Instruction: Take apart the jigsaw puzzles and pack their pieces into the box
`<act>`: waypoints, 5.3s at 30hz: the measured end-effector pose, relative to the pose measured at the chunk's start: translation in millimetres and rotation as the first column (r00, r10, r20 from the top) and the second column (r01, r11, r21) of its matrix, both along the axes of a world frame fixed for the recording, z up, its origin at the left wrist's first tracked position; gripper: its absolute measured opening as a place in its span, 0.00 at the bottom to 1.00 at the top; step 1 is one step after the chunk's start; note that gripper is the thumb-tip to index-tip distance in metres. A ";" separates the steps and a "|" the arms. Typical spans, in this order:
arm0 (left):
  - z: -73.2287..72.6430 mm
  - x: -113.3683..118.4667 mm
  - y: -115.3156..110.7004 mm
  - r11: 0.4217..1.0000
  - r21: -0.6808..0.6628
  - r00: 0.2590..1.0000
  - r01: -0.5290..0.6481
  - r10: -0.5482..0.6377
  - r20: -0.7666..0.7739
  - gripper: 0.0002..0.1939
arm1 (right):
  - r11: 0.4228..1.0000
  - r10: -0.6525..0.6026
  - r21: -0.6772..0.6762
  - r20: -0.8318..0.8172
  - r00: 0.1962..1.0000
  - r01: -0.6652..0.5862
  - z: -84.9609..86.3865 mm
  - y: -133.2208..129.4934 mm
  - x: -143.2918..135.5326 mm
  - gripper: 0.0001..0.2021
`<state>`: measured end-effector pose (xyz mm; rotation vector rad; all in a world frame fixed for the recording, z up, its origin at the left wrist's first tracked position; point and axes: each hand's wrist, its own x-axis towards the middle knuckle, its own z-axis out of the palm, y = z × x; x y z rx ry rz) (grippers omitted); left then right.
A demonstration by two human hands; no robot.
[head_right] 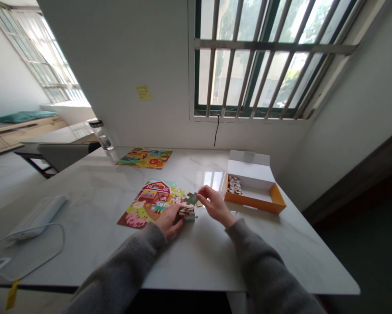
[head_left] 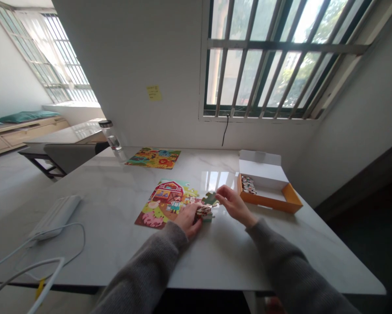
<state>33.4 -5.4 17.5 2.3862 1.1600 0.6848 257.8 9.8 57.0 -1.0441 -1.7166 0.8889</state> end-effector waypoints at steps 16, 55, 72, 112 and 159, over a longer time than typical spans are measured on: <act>1.0 0.8 -4.8 1.000 -0.030 0.993 -0.008 0.004 -0.121 0.22 | 0.987 -0.118 0.157 0.499 0.858 0.045 -34.3 -30.6 4.3 0.06; 5.0 4.1 -10.0 0.998 -0.038 0.993 0.039 -0.043 -0.111 0.23 | 0.992 -0.095 0.119 0.499 0.861 0.040 -35.4 10.7 -10.5 0.09; 4.0 -2.5 -3.1 0.997 -0.038 0.989 -0.060 0.055 -0.136 0.21 | 0.979 0.004 -0.201 -0.185 0.983 -0.042 -24.6 16.2 14.5 0.12; 18.3 -109.4 14.0 0.672 0.158 0.575 -0.723 0.713 -0.402 0.22 | 0.676 0.477 -0.449 -0.339 0.811 -0.585 2.7 -44.1 -21.0 0.25; 0.8 -32.9 12.8 0.984 0.153 0.926 0.092 -0.141 0.350 0.16 | 0.985 0.050 -0.159 -0.086 0.995 -0.063 -27.6 0.3 -1.9 0.23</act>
